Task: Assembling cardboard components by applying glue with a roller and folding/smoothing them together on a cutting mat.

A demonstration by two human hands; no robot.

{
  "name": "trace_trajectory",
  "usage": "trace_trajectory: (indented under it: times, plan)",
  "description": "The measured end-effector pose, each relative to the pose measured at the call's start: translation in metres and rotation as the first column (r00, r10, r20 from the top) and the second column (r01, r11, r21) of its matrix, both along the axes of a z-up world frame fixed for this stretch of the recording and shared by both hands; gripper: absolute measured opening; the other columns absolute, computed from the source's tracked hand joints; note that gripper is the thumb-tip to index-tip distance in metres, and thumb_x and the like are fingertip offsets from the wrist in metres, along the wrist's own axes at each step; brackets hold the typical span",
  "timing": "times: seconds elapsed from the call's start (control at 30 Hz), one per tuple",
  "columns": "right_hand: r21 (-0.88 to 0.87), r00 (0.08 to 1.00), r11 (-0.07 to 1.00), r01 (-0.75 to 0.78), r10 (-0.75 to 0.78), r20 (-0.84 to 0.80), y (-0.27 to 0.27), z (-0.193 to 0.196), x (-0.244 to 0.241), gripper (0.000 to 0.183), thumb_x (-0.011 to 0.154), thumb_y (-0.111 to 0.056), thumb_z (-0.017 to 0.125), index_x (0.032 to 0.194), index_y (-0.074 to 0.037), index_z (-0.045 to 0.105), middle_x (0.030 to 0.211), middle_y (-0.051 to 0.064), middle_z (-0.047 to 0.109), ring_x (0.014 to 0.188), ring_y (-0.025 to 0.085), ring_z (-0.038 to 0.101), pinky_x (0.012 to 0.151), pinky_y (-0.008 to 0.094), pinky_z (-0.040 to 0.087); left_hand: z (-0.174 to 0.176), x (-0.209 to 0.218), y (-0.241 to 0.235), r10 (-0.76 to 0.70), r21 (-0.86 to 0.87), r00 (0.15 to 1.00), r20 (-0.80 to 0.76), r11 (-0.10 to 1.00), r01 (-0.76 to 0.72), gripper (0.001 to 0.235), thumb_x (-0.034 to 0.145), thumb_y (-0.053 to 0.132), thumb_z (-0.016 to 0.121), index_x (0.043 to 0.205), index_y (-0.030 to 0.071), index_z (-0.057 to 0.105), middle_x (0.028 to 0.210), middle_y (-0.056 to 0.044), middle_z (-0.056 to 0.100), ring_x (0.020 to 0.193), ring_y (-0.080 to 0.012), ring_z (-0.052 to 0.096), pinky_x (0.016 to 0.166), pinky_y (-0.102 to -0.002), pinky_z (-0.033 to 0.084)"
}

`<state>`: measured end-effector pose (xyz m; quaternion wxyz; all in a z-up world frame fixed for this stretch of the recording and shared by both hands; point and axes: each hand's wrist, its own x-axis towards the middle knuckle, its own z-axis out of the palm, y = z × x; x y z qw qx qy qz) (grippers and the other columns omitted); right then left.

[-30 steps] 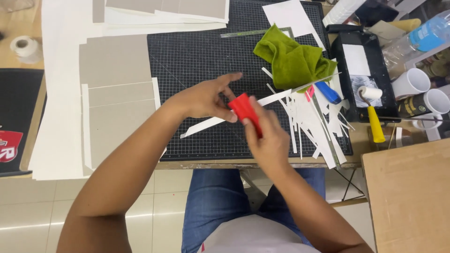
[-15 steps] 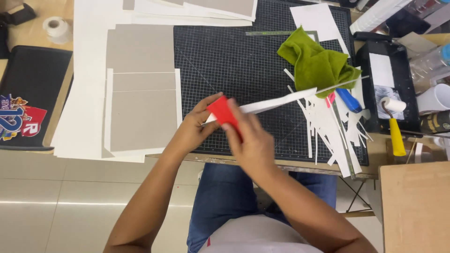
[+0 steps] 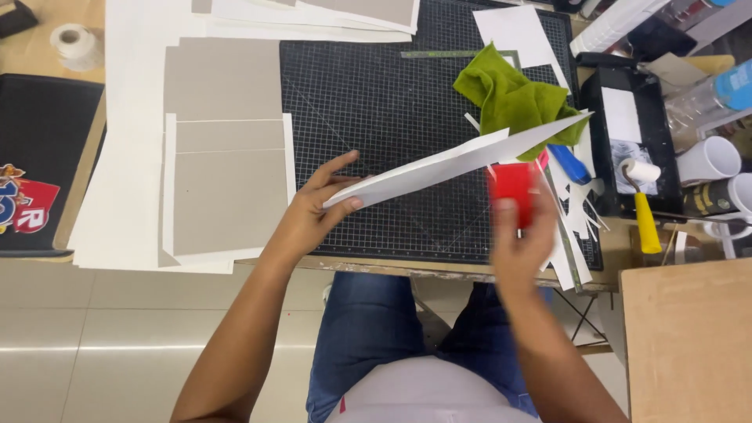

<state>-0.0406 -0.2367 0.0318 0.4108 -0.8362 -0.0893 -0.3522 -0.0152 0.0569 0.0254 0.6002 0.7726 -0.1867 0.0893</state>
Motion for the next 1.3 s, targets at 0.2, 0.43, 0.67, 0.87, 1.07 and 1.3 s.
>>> trace_trajectory:
  times: [0.2, 0.43, 0.67, 0.87, 1.07, 1.3]
  plan:
    - [-0.451, 0.788, 0.806, 0.384, -0.540, -0.294, -0.141, -0.102, -0.011, 0.053, 0.098, -0.007, 0.072, 0.149, -0.003, 0.056, 0.119, 0.028, 0.065, 0.104, 0.050, 0.068, 0.084, 0.060, 0.055, -0.006, -0.002, -0.010, 0.141, -0.247, 0.990, 0.011, 0.960, -0.134, 0.022, 0.095, 0.013, 0.074, 0.115, 0.006, 0.077, 0.136, -0.015, 0.064, 0.112, -0.0361, 0.071, 0.095, -0.047, 0.060]
    - [-0.562, 0.886, 0.715, 0.415, -0.457, 0.073, -0.149, -0.088, 0.034, 0.069, 0.073, -0.009, 0.091, 0.139, -0.008, 0.070, 0.135, 0.023, 0.057, 0.117, 0.049, 0.055, 0.090, 0.061, 0.050, -0.035, 0.000, -0.031, 0.333, -0.416, 0.943, 0.026, 0.861, -0.292, 0.044, 0.093, 0.012, 0.079, 0.133, 0.002, 0.065, 0.127, -0.014, 0.060, 0.087, -0.0224, 0.071, 0.078, -0.035, 0.061]
    - [-0.461, 0.971, 0.859, -0.222, 0.236, -0.027, -0.076, 0.009, 0.118, 0.080, 0.090, -0.005, 0.081, 0.160, -0.006, 0.040, 0.138, 0.019, 0.061, 0.138, 0.042, 0.047, 0.121, 0.059, 0.020, -0.053, 0.009, -0.043, 0.514, -0.498, 0.854, 0.074, 0.761, -0.415, 0.069, 0.093, 0.009, 0.082, 0.150, 0.008, 0.042, 0.118, -0.010, 0.054, 0.082, -0.0150, 0.064, 0.076, -0.029, 0.055]
    - [-0.447, 0.968, 0.862, -0.241, 0.249, -0.040, -0.092, -0.001, 0.125, 0.075, 0.094, -0.013, 0.080, 0.160, -0.009, 0.044, 0.104, 0.008, 0.073, 0.115, 0.035, 0.063, 0.117, 0.055, 0.031, -0.053, 0.036, -0.036, 0.524, -0.523, 0.840, 0.142, 0.760, -0.385, 0.082, 0.096, 0.005, 0.082, 0.157, 0.015, 0.029, 0.113, -0.008, 0.051, 0.081, -0.0132, 0.062, 0.078, -0.026, 0.054]
    - [-0.508, 0.994, 0.860, -0.050, 0.092, 0.058, -0.112, -0.033, 0.080, 0.070, 0.098, -0.012, 0.075, 0.159, -0.008, 0.041, 0.104, 0.012, 0.070, 0.107, 0.034, 0.061, 0.108, 0.055, 0.034, -0.058, 0.056, -0.043, 0.453, -0.493, 0.873, 0.181, 0.810, -0.318, 0.077, 0.100, 0.007, 0.077, 0.158, 0.015, 0.028, 0.111, -0.008, 0.051, 0.077, -0.0132, 0.060, 0.075, -0.027, 0.054]
    - [-0.654, 0.965, 0.756, 0.036, 0.144, 0.219, -0.117, -0.044, 0.069, 0.051, 0.096, -0.026, 0.074, 0.144, -0.038, 0.062, 0.127, 0.007, 0.061, 0.107, 0.028, 0.062, 0.099, 0.053, 0.038, -0.045, 0.047, -0.044, 0.423, -0.392, 0.886, 0.190, 0.860, -0.326, 0.068, 0.103, 0.013, 0.070, 0.158, 0.011, 0.031, 0.110, -0.008, 0.051, 0.077, -0.0155, 0.058, 0.071, -0.030, 0.053]
